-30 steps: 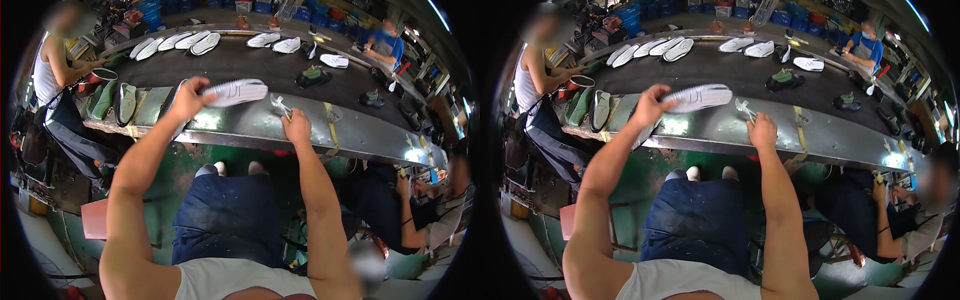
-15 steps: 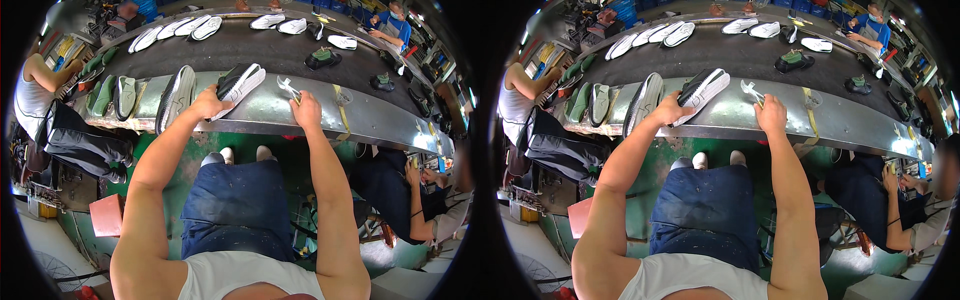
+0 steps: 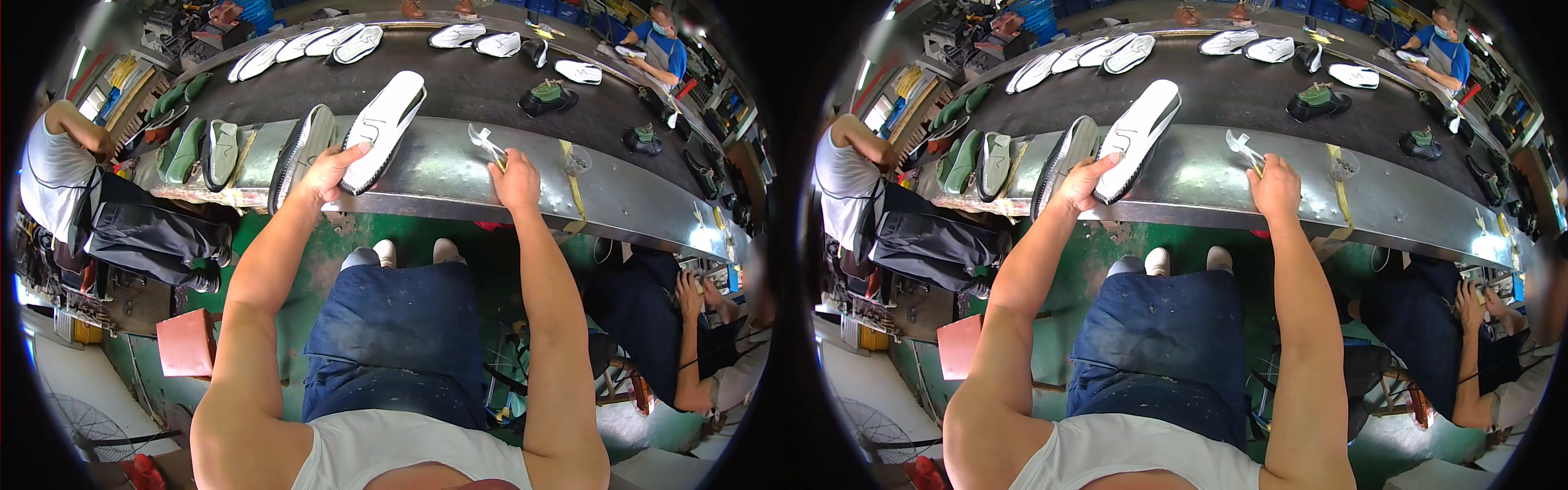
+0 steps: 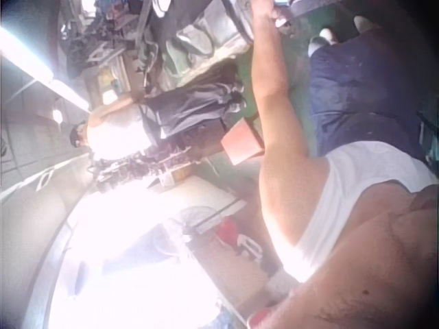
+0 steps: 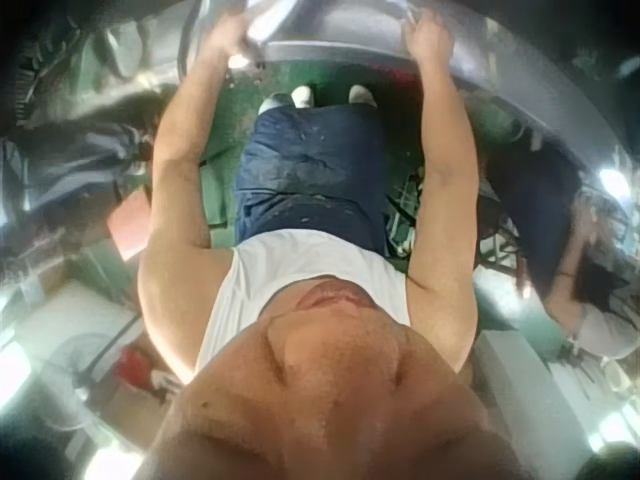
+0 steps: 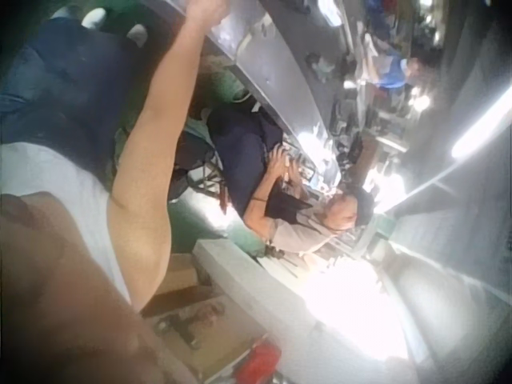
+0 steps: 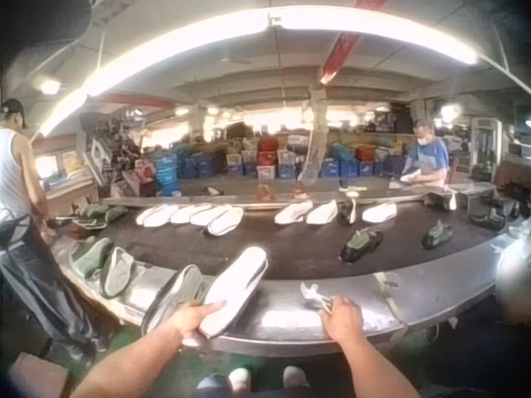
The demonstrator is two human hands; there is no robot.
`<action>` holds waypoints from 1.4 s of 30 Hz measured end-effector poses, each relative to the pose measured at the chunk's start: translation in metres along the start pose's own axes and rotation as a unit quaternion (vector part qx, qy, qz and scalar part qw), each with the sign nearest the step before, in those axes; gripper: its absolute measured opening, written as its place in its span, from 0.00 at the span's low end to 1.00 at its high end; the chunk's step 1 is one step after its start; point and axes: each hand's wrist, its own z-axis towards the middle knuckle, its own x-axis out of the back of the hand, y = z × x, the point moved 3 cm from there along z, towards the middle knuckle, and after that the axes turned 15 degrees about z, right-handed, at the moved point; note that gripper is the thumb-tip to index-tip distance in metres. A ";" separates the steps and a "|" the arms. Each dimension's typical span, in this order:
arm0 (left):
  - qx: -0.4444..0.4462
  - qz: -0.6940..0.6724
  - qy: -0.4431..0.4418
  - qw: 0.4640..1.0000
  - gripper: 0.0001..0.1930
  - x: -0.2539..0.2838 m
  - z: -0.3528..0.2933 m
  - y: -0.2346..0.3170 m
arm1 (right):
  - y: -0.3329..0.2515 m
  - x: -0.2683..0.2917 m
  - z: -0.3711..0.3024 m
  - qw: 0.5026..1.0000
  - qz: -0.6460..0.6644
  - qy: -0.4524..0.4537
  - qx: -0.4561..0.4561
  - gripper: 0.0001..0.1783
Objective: Manually pulling and stretching shoe uppers over lasts using a lasting pincer and hammer to secure them.
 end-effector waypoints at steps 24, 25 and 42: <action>-0.225 0.571 0.035 0.789 0.40 -0.013 0.077 0.197 | 0.000 -0.008 0.003 1.000 -0.003 -0.020 0.000 0.25; -0.236 0.525 0.047 0.817 0.39 -0.013 0.083 0.191 | -0.001 -0.009 0.004 1.000 -0.006 -0.018 0.004 0.25; -0.185 0.457 0.095 0.865 0.45 0.003 0.109 0.178 | -0.002 -0.007 0.004 1.000 0.003 -0.017 -0.002 0.25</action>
